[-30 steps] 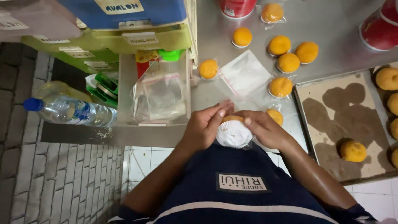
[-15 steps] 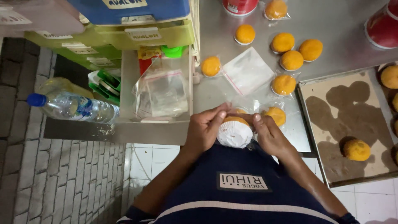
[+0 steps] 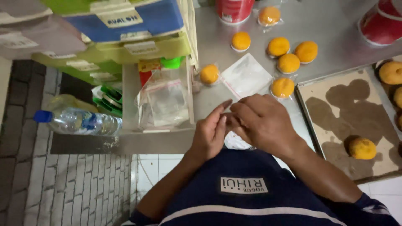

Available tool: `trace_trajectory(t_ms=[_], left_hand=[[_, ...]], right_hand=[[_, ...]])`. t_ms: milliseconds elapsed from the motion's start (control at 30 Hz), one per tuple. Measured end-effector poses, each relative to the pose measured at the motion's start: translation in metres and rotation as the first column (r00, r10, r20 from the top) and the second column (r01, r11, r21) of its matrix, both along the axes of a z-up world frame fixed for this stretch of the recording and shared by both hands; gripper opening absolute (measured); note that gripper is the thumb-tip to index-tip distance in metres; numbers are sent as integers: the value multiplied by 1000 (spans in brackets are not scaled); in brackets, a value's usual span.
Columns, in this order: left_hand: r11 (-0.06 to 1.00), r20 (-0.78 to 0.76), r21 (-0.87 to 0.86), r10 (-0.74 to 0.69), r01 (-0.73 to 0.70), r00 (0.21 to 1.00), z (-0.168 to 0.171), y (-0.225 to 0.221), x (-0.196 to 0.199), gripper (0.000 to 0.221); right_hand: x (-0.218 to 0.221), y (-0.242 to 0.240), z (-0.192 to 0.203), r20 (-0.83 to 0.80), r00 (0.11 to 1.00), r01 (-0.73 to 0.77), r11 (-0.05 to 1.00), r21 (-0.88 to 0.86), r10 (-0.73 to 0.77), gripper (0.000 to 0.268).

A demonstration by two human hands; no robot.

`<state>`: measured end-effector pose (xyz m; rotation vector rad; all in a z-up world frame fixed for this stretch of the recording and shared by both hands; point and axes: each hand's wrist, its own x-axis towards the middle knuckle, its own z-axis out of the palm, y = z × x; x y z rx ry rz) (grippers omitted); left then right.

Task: The person is individually packaging yellow donuts into small plastic bags at a bakery work station.

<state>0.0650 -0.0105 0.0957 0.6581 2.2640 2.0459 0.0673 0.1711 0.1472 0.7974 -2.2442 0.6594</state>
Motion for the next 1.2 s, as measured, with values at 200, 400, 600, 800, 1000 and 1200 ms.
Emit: trace_trajectory(t_ms=[200, 400, 600, 800, 1000, 1200], left_hand=[[976, -210, -209, 12, -57, 978, -1, -2, 6, 41], [949, -182, -314, -52, -8, 982, 3, -4, 17, 35], [968, -37, -228, 98, -104, 994, 3, -7, 7, 37], [963, -167, -245, 73, -113, 983, 19, 2, 8, 32], [930, -321, -352, -15, -105, 947, 1, -1, 8, 33], [947, -128, -290, 107, -140, 986, -6, -14, 10, 36]], right_hand=[[-11, 0, -9, 1, 1000, -20, 998, 53, 20, 15], [-30, 36, -15, 358, 903, -65, 900, -432, 237, 9], [-9, 33, -6, 374, 904, -45, 917, -397, 206, 15], [-11, 0, -2, 88, 994, -57, 993, -99, 66, 12], [-27, 11, -33, 72, 994, -78, 996, -43, 81, 10], [-69, 104, -153, 196, 560, 378, -37, -925, 805, 22]])
